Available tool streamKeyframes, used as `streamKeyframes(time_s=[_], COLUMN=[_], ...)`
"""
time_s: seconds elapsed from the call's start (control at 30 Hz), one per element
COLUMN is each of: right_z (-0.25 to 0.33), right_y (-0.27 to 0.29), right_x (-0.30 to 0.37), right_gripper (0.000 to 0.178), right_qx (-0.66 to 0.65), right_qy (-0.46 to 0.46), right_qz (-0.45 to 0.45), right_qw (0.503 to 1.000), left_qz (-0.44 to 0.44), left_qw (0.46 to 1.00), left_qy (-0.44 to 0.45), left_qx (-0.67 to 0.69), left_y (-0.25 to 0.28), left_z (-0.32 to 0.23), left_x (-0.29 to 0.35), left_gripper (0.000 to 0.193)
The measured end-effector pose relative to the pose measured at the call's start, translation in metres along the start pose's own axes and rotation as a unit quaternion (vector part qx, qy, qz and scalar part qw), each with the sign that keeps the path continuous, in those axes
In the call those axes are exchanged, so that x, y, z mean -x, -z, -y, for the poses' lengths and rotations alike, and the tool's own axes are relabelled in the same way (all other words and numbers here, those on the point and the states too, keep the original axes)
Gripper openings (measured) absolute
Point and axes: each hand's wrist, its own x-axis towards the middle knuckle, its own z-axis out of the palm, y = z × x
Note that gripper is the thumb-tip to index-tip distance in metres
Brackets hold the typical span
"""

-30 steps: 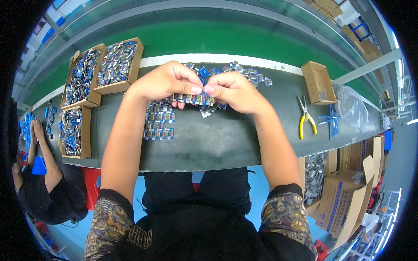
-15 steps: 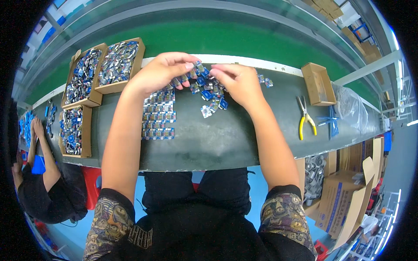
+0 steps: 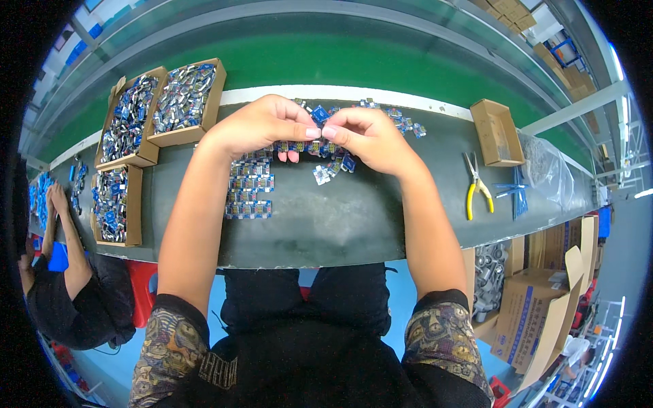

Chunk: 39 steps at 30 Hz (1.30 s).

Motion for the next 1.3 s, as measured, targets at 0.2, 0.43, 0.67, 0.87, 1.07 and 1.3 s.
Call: streamKeyframes(time_s=[0.2,0.43,0.67,0.87,1.07,1.3], right_z=[-0.009,-0.007,-0.003,-0.02,-0.009,-0.007], right_y=[0.001,-0.003,0.005,-0.007,0.008,0.005], right_x=[0.003,0.001,-0.001,-0.015,-0.007,0.001], right_gripper=[0.023,0.027,0.022,0.023,0.023,0.021], right_qx=[-0.122,-0.233,-0.099,0.208,0.082,-0.003], right_qy=[0.005,-0.014,-0.025,0.089,0.025,-0.006], right_qz=[0.039,0.008,-0.064,-0.161,-0.179,-0.012], right_qw=[0.992,0.972,0.993,0.961,0.98,1.0], left_qz=[0.025,0.017,-0.123,-0.179,-0.067,-0.043], left_qw=[0.997,0.995,0.986,0.982,0.997,0.998], left_qy=[-0.052,-0.055,-0.07,-0.055,-0.029,-0.007], left_qx=[0.051,0.085,0.091,0.015,-0.005,-0.034], left_y=[-0.006,-0.005,-0.006,0.002,0.002,-0.011], left_z=[-0.001,0.006,-0.018,-0.004,0.006,-0.004], left_x=[-0.002,-0.008,0.009,0.0,-0.009,-0.003], left_gripper=[0.022,0.025,0.03,0.029,0.025,0.017])
